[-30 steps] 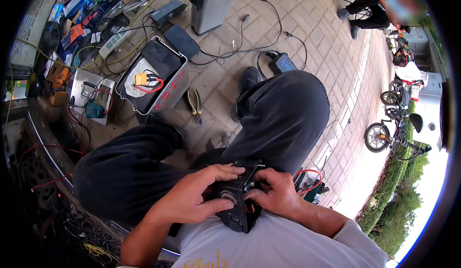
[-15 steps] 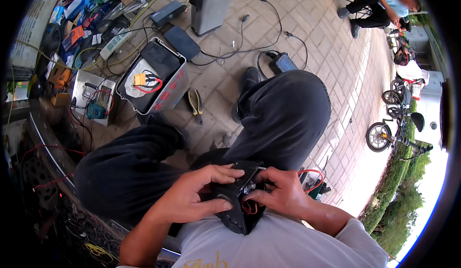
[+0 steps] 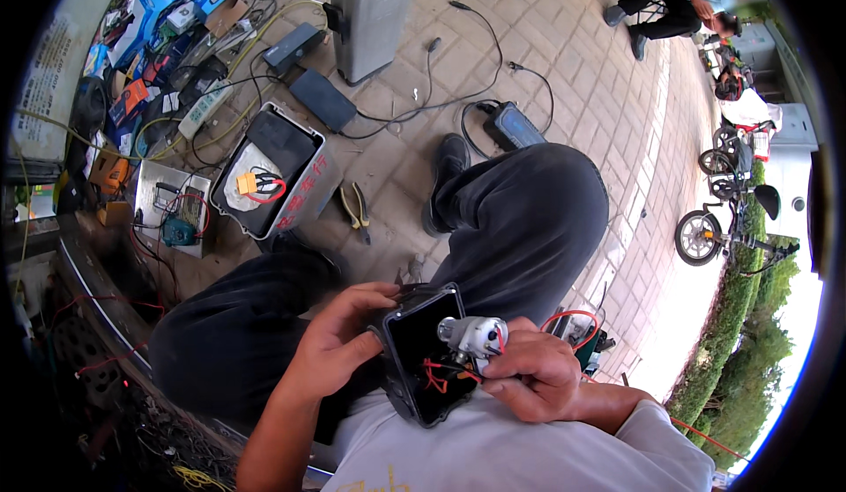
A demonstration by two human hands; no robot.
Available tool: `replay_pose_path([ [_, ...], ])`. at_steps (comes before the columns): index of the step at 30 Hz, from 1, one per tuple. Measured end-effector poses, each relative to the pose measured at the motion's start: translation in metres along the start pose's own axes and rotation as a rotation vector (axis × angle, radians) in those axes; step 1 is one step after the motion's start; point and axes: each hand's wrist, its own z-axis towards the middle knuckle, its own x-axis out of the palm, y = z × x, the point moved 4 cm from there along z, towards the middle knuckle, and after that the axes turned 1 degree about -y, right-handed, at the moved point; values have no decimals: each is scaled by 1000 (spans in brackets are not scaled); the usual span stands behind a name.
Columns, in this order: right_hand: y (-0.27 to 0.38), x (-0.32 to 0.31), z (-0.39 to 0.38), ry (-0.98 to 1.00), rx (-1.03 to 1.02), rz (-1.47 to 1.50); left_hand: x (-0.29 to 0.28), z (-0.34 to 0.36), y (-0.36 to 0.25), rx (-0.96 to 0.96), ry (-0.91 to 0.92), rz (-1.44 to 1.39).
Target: The person sits on the ground and repairs a small black electronic device. They use a screwdriver to open the casing, manipulate internal wires, and use a power drill to secure screws. The person then closes the casing and continues adjusting internal components.
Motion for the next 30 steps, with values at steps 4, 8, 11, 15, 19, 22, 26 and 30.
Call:
replay_pose_path([
  [4, -17, -3, -20, -145, -64, 243, -6, -1, 1, -121, -137, -113],
  [8, -28, -3, -21, -187, 71, 61, -18, 0, -9, -92, -254, -120],
  [11, -34, -5, -7, -176, 261, -36, -23, 1, -28, -51, -157, -10],
  [15, -53, -2, 6, -37, 424, -3, -15, 4, -46, -126, 61, 280],
  [19, -48, 3, 14, 2, 199, -151, -11, 8, -50, -242, 52, 378],
  [22, -41, -1, 16, -7, -41, -212, -9, 7, -50, -234, 25, 351],
  [26, -30, -12, 13, -28, -300, -324, 1, 2, -63, -271, 59, 467],
  [30, -9, -24, 8, -57, -560, -438, 23, -4, -91, -168, 112, 523],
])
